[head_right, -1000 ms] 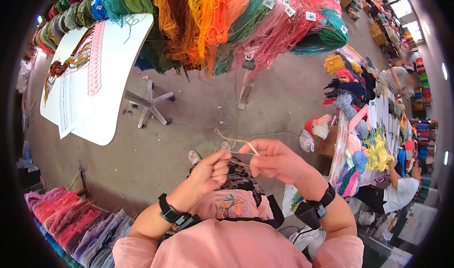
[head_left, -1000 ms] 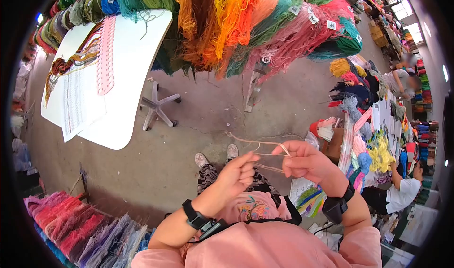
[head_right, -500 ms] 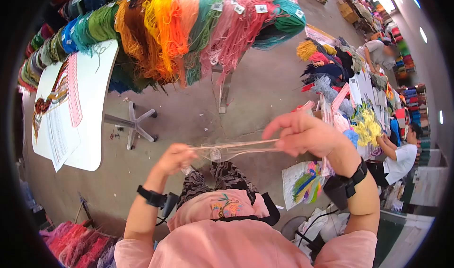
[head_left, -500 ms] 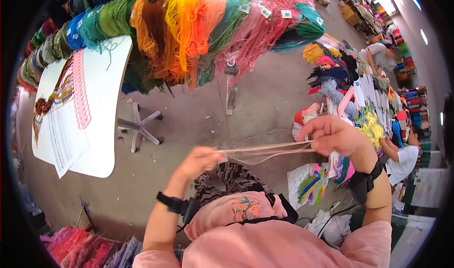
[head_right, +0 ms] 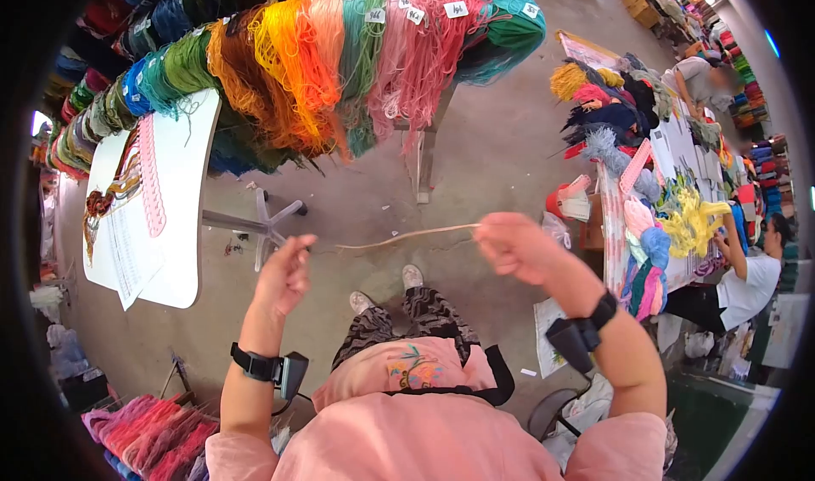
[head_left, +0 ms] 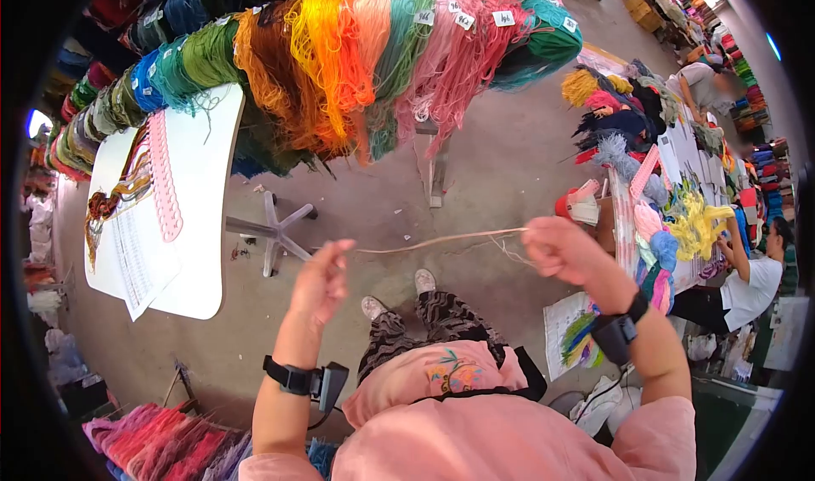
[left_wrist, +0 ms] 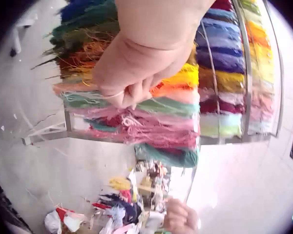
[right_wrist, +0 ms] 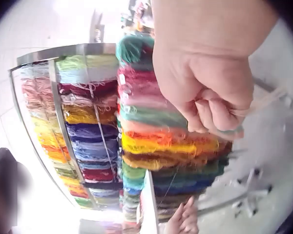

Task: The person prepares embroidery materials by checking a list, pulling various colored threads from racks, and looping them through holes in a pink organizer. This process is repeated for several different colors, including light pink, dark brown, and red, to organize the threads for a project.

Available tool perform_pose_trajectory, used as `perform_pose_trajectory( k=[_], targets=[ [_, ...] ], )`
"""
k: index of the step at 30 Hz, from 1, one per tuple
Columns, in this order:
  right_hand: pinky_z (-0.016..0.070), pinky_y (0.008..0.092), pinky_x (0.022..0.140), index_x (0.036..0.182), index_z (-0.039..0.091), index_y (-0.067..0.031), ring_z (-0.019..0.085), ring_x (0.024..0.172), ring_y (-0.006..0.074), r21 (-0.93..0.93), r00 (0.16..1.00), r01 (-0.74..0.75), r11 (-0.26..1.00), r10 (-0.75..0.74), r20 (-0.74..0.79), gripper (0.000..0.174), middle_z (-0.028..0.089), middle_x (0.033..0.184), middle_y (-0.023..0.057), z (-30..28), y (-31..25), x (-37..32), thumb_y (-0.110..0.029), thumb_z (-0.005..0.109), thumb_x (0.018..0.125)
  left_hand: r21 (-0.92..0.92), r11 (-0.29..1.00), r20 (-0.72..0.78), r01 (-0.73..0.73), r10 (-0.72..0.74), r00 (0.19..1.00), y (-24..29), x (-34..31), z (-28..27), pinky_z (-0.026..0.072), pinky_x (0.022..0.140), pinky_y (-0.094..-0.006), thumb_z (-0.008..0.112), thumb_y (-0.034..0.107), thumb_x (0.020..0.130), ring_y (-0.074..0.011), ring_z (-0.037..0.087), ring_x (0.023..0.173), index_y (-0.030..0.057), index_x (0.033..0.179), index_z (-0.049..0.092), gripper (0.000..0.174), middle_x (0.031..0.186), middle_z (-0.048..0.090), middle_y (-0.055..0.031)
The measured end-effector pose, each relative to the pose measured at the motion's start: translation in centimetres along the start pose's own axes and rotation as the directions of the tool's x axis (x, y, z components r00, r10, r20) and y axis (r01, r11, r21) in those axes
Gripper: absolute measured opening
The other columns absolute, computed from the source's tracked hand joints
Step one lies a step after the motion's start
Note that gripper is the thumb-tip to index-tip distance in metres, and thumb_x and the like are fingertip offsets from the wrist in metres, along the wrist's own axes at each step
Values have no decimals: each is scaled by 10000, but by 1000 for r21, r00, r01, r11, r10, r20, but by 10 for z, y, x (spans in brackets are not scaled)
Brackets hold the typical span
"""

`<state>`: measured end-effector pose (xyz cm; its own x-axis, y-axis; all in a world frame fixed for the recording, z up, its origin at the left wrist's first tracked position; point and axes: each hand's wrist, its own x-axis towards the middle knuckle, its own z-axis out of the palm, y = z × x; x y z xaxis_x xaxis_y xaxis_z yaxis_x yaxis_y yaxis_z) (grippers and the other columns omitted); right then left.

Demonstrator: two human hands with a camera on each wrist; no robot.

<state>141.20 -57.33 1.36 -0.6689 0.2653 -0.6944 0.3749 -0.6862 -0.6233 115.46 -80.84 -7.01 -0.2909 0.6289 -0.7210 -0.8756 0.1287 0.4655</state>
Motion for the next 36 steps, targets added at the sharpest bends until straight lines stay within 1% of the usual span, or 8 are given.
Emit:
perform_pose_trajectory(
  k=[3, 5, 7, 11, 17, 24, 27, 36],
  targets=[
    [210, 191, 355, 832, 496, -42, 244, 395, 39, 141, 966, -149, 979, 114, 232, 203, 356, 541, -33, 43, 35, 39, -239, 476, 877, 367, 930, 299, -10, -108, 948, -5, -23, 27, 220, 392, -180, 397, 238, 906, -38, 266, 445, 55, 928, 564, 249, 591, 427, 43],
    [198, 192, 353, 812, 510, -49, 240, 385, 38, 326, 887, -356, 876, 207, 412, 233, 324, 510, -49, 89, 62, 66, -275, 495, 866, 627, 703, 470, -336, 3, 883, -8, -32, 51, 241, 422, -187, 393, 234, 909, -37, 289, 479, 49, 883, 565, 254, 587, 396, 51],
    [201, 187, 360, 803, 514, -62, 242, 386, 44, 273, 962, -170, 947, 99, 256, 203, 346, 503, -48, 119, 65, 81, -257, 506, 860, 705, 431, 586, -564, 95, 805, -9, -32, 57, 264, 476, -184, 396, 229, 909, -27, 322, 545, 43, 832, 568, 264, 589, 362, 66],
    [230, 177, 378, 807, 522, -73, 336, 437, 51, 207, 928, 11, 978, -87, 363, 142, 474, 567, -11, 123, 46, 108, -210, 523, 848, 704, 514, 475, -490, 172, 863, 19, -53, 54, 362, 523, -239, 441, 201, 889, -76, 417, 580, 3, 839, 587, 250, 621, 467, 25],
    [405, 271, 620, 836, 525, -64, 442, 602, 112, 312, 891, 331, 891, -403, 207, 137, 577, 758, 70, 146, -16, 85, -185, 471, 870, 279, 880, 340, -384, 284, 897, 28, -52, -8, 200, 411, -180, 507, 209, 866, -26, 246, 454, 26, 869, 595, 203, 539, 340, 72],
    [402, 293, 677, 850, 512, -80, 403, 567, 108, 316, 764, 360, 878, -471, 440, 167, 413, 579, -19, 177, -59, 58, -196, 404, 902, -288, 912, 347, -291, 383, 856, 1, -23, -86, 213, 411, -178, 535, 164, 847, -30, 249, 461, 15, 838, 606, 166, 547, 352, 58],
    [379, 256, 610, 864, 505, -69, 352, 534, 75, 275, 753, 331, 903, -428, 500, 169, 351, 554, -35, 195, -74, 47, -194, 397, 904, -283, 905, 347, -319, 406, 845, -7, -12, -95, 218, 410, -176, 541, 154, 841, -28, 254, 457, 19, 815, 605, 152, 536, 348, 59],
    [292, 191, 466, 927, 497, -5, 301, 497, 64, 204, 672, 445, 872, -475, 568, 211, 356, 587, -20, 240, -108, 4, -170, 366, 913, 556, 662, 59, -502, 571, 819, -29, 60, -86, 301, 455, -189, 548, 166, 824, -41, 390, 513, 19, 892, 623, 179, 633, 512, 15]
  ],
)
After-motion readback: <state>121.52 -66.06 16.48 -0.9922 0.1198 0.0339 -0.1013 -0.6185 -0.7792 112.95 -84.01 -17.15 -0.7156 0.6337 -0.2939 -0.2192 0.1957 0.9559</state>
